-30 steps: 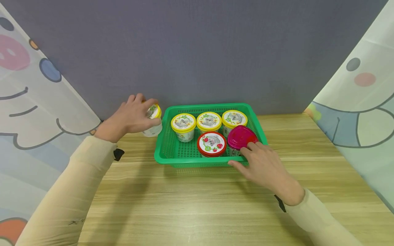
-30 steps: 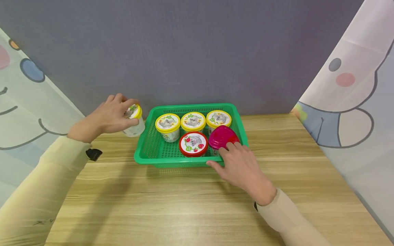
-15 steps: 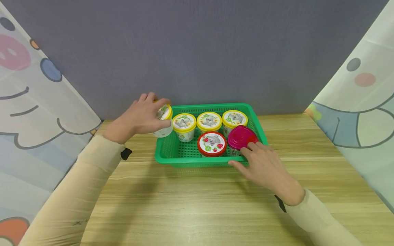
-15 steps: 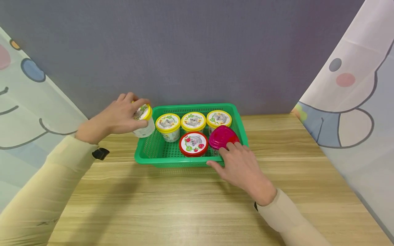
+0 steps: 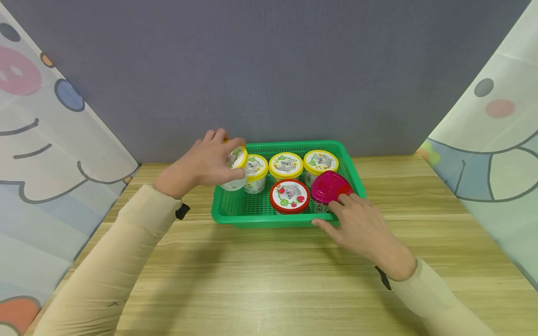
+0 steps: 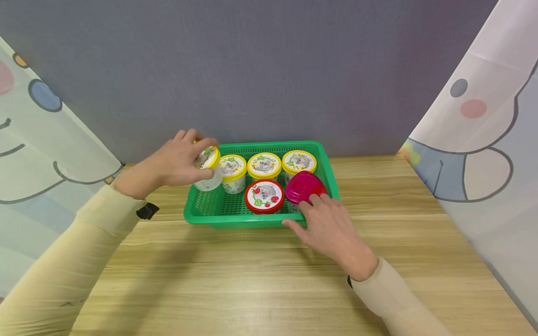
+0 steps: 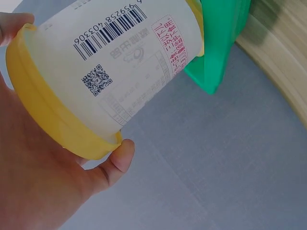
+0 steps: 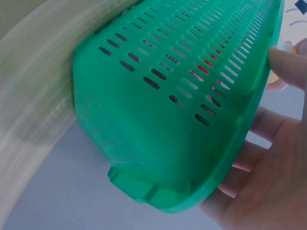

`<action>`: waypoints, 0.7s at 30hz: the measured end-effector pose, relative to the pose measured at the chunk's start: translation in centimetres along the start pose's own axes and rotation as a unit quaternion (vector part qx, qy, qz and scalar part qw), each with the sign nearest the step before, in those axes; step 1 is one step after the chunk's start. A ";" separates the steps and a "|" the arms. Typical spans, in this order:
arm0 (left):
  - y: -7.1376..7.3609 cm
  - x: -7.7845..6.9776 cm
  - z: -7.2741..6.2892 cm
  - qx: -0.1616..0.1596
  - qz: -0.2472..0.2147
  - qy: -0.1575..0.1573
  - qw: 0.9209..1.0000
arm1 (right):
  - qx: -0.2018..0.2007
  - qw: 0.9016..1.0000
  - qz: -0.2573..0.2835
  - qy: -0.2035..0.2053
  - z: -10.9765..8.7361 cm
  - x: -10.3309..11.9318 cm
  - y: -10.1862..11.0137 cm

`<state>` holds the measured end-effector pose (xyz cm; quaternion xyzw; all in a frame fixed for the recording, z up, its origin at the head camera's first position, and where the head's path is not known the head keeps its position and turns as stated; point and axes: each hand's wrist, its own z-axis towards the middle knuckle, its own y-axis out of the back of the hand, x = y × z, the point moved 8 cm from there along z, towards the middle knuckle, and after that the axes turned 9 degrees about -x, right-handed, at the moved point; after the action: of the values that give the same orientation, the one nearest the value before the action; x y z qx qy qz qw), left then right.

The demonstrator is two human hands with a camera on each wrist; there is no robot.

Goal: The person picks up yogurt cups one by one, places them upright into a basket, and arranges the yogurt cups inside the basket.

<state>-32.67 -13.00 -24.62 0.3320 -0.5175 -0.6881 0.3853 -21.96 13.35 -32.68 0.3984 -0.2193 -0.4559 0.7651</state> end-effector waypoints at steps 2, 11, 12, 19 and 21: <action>-0.2 -0.3 0.1 0.001 0.002 -0.005 1.000 | 0.001 1.000 0.000 -0.001 0.0 0.0 0.0; -1.2 -1.4 0.1 0.012 -0.005 -0.014 1.000 | 0.000 1.000 0.000 0.000 0.0 0.1 0.1; -1.3 -1.5 0.1 0.014 -0.006 -0.016 1.000 | 0.000 1.000 0.000 0.000 0.0 0.1 0.1; -2.2 -2.2 0.2 0.017 -0.003 -0.022 1.000 | -0.008 1.000 -0.002 0.002 -0.1 0.0 0.1; -2.5 -2.3 0.1 0.021 -0.003 -0.023 1.000 | -0.010 1.000 0.000 0.003 0.0 0.0 0.1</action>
<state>-32.13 -10.52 -26.88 0.3255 -0.5394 -0.6861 0.3639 -21.87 13.43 -32.57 0.3918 -0.2122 -0.4572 0.7697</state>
